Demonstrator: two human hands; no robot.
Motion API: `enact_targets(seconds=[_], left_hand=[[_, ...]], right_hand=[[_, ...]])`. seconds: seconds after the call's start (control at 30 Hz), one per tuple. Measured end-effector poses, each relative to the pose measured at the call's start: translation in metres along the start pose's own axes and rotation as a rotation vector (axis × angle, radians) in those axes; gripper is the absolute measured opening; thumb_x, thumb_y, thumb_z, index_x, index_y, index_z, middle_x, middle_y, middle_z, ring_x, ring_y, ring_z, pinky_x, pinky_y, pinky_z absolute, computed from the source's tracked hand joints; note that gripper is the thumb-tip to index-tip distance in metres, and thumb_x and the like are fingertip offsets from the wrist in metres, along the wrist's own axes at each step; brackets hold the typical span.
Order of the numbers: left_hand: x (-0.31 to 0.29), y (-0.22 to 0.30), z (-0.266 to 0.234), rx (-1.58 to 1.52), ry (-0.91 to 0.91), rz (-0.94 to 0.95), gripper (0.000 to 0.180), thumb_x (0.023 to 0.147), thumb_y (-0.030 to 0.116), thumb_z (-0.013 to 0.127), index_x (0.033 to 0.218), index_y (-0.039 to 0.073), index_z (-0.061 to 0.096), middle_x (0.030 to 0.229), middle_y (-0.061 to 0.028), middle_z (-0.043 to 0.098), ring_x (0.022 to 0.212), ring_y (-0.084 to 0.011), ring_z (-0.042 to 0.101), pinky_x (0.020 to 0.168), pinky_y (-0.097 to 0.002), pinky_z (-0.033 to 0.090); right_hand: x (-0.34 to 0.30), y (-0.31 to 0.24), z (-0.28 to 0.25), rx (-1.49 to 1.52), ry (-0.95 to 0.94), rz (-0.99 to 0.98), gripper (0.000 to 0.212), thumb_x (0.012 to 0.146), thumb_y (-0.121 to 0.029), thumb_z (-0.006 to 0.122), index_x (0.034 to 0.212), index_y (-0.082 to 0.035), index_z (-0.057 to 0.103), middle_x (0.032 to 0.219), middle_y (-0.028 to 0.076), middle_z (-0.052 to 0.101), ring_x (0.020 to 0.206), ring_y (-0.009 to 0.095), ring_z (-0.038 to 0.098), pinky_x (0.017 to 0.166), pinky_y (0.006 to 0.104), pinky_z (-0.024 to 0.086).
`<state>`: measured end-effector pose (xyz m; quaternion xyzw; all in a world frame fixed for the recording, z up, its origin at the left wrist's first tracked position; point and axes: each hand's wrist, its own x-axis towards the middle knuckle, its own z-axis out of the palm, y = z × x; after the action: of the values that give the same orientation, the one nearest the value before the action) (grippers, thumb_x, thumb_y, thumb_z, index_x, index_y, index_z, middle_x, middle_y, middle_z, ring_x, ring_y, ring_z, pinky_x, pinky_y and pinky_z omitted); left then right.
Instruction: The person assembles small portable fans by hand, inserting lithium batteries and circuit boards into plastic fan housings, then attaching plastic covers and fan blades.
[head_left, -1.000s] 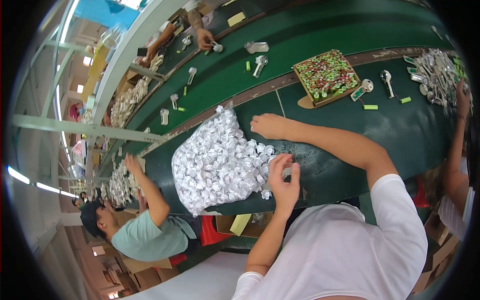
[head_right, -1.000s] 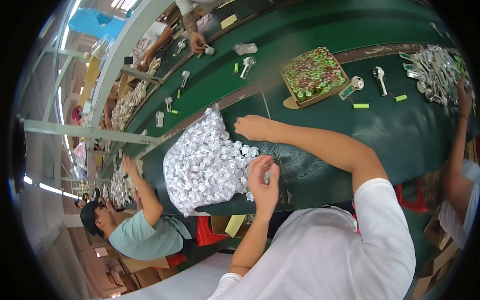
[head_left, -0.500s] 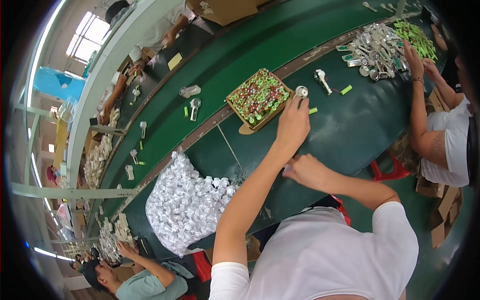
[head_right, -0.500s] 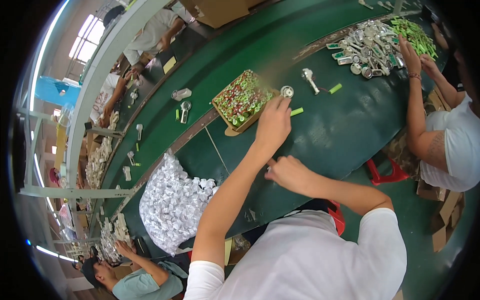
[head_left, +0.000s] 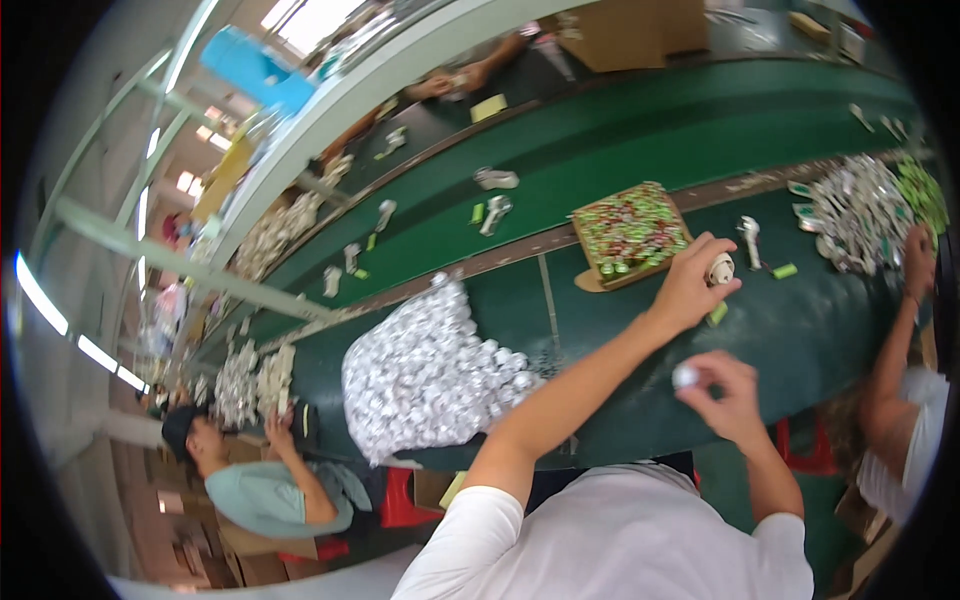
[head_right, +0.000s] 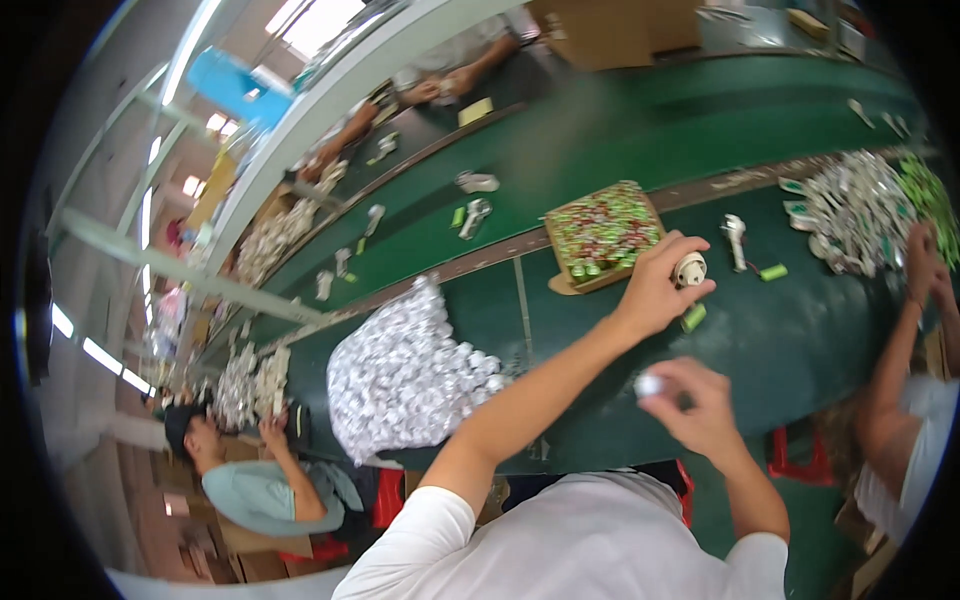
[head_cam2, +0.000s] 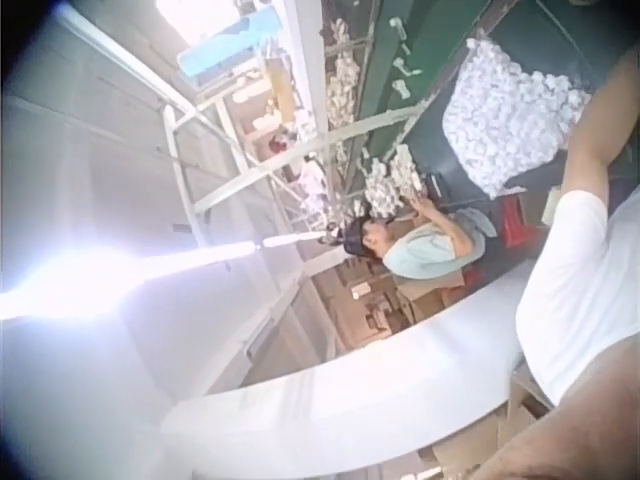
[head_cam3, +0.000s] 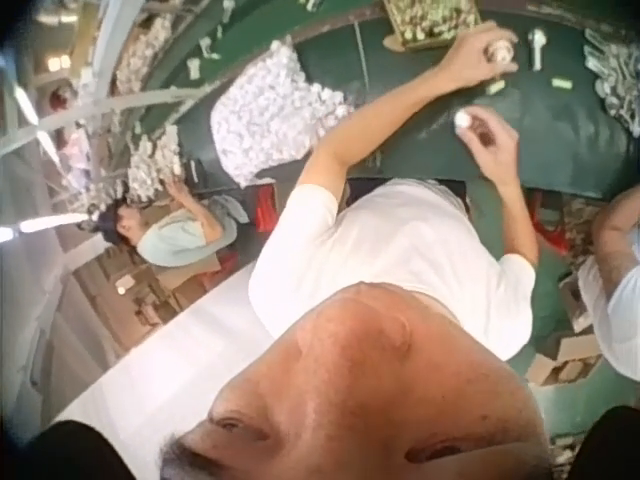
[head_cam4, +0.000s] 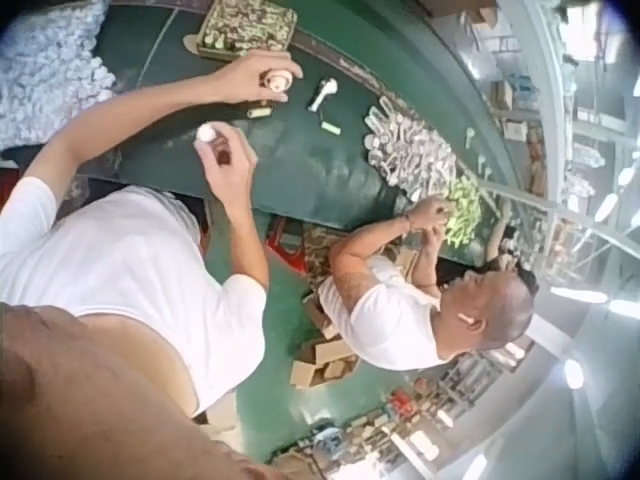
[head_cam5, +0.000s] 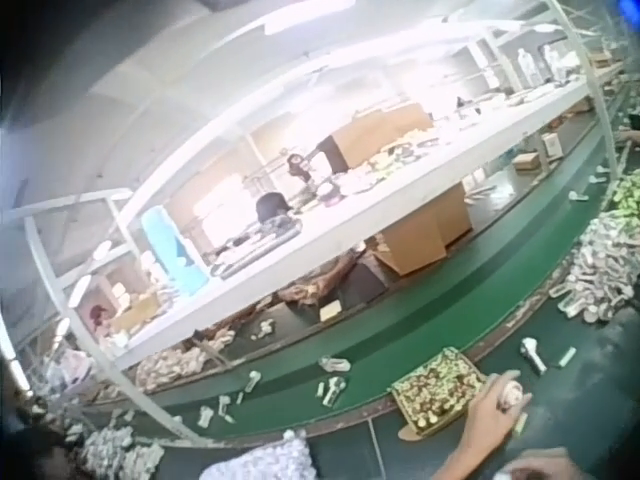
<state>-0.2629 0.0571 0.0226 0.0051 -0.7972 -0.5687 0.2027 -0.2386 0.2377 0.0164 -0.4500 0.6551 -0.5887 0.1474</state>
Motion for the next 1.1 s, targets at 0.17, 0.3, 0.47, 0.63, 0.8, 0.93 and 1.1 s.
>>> enact_targets(seconds=[0.17,0.3,0.47,0.63,0.8,0.93,1.1], left_hand=[[-0.077,0.006,-0.030,-0.324,0.130,-0.231,0.063,0.076,-0.001,0.077,0.131,0.005,0.047,0.109,-0.0032,0.051,0.097,-0.0120,0.052,0.086,-0.0256,0.045],[-0.126,0.003,-0.051,-0.207,0.183,-0.204,0.061,0.075,-0.002,0.078,0.124,0.007,0.043,0.109,-0.0053,0.049,0.097,-0.0127,0.052,0.084,-0.0275,0.047],[-0.156,0.036,-0.083,-0.203,0.225,-0.413,0.061,0.075,-0.009,0.076,0.123,0.006,0.041,0.114,-0.0082,0.048,0.101,-0.0170,0.054,0.086,-0.0315,0.048],[-0.182,0.046,-0.083,-0.050,0.234,-0.291,0.084,0.076,-0.013,0.071,0.148,0.001,0.028,0.129,-0.0100,0.049,0.118,-0.0176,0.054,0.094,-0.0302,0.048],[-0.201,0.058,-0.080,-0.281,0.531,-0.307,0.054,0.095,-0.004,0.059,0.146,-0.004,0.041,0.128,-0.0113,0.054,0.121,-0.0177,0.053,0.093,-0.0300,0.052],[-0.202,0.063,-0.081,-0.542,0.686,-0.304,0.048,0.091,-0.002,0.068,0.136,-0.005,0.052,0.121,-0.0101,0.059,0.114,-0.0179,0.058,0.096,-0.0316,0.051],[-0.208,0.054,-0.078,-0.565,0.799,-0.251,0.047,0.084,-0.005,0.075,0.127,-0.007,0.056,0.121,-0.0100,0.058,0.114,-0.0184,0.058,0.100,-0.0332,0.048]], right_hand=[[0.013,0.003,-0.005,0.085,0.431,-0.073,0.035,0.076,0.011,0.071,0.108,0.001,0.064,0.095,0.011,0.064,0.075,0.014,0.061,0.064,0.0237,0.051],[0.051,-0.019,0.026,-0.098,0.044,-0.218,0.031,0.073,0.006,0.078,0.102,0.001,0.068,0.094,0.011,0.065,0.074,0.017,0.064,0.061,0.0261,0.052],[0.067,-0.013,0.067,0.039,-0.139,-0.334,0.031,0.074,0.001,0.078,0.103,-0.001,0.069,0.095,0.011,0.063,0.070,0.021,0.064,0.061,0.0307,0.053],[0.060,-0.018,0.089,-0.036,-0.071,-0.312,0.029,0.074,0.001,0.078,0.101,-0.002,0.069,0.093,0.009,0.061,0.070,0.021,0.064,0.060,0.0313,0.053],[0.056,-0.023,0.105,-0.014,-0.013,-0.290,0.030,0.074,0.005,0.078,0.101,-0.001,0.069,0.097,0.010,0.061,0.069,0.018,0.065,0.057,0.0289,0.054],[0.050,-0.023,0.117,-0.011,0.001,-0.364,0.032,0.072,0.007,0.078,0.102,-0.001,0.070,0.098,0.011,0.061,0.070,0.018,0.067,0.058,0.0281,0.055],[0.054,-0.034,0.123,0.059,-0.053,-0.338,0.034,0.073,0.009,0.078,0.104,-0.002,0.072,0.114,0.014,0.058,0.077,0.019,0.069,0.062,0.0286,0.057]])
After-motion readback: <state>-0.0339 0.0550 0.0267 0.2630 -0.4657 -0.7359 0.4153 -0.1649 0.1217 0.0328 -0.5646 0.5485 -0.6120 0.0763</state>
